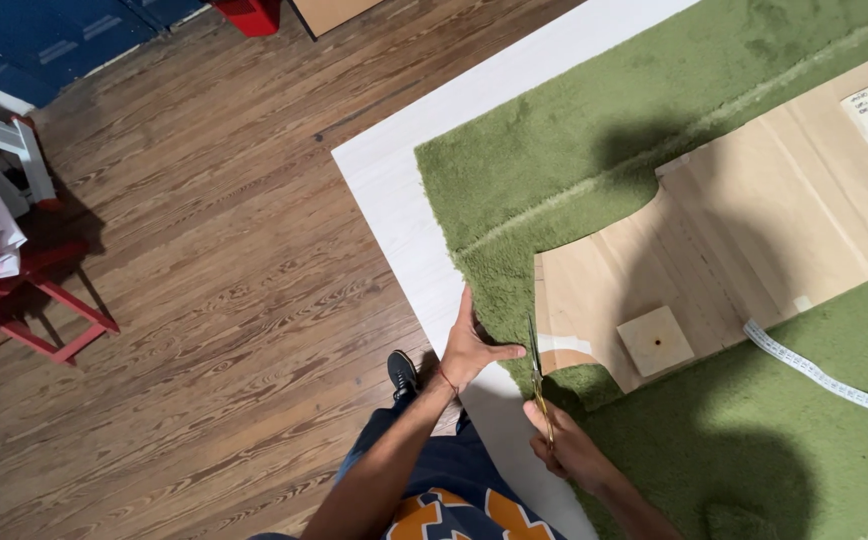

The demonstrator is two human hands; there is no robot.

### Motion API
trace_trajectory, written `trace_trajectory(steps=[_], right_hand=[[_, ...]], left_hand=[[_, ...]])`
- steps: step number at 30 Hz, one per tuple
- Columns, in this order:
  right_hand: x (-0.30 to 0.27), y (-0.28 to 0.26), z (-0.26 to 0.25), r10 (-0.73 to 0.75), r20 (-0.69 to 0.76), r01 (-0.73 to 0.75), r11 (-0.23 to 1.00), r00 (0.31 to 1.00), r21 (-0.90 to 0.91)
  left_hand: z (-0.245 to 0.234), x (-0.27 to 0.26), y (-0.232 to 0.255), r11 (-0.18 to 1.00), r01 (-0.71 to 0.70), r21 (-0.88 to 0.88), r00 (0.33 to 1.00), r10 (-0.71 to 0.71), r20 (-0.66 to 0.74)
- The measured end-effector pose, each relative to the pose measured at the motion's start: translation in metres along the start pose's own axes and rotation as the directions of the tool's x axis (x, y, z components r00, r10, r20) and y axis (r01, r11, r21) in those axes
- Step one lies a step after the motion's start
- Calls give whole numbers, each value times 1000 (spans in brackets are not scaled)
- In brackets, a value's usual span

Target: Measure and cut green fabric according to a cardboard template using scissors and a measuring tape.

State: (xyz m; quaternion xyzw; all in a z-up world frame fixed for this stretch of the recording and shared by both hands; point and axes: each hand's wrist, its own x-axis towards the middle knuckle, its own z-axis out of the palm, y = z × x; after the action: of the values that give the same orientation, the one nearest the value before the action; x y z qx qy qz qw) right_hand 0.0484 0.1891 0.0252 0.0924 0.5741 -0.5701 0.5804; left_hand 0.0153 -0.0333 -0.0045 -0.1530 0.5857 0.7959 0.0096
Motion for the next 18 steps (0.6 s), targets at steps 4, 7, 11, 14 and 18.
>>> trace_trajectory(steps=[4,7,11,14,18], right_hand=[[2,-3,-2,9,-18,-9,1000,1000,8],[-1,-8,2,-2,-19,3,1000,1000,9],[0,-13,5,-17,-35,16,1000,999,-14],[0,-13,3,-8,-31,8,1000,999,10],[-3,-27,8,9,-35,-8,1000,999,27]], left_hand=[[-2,1,-7,999,-34,35,999,34,5],[-6,0,-11,993,-25,116,1000,24,11],[-7,2,-23,996,-75,55,997,74,15],[-4,0,-5,977,3,212,1000,-3,-2],[-6,-1,-6,979,-25,202,1000,22,15]])
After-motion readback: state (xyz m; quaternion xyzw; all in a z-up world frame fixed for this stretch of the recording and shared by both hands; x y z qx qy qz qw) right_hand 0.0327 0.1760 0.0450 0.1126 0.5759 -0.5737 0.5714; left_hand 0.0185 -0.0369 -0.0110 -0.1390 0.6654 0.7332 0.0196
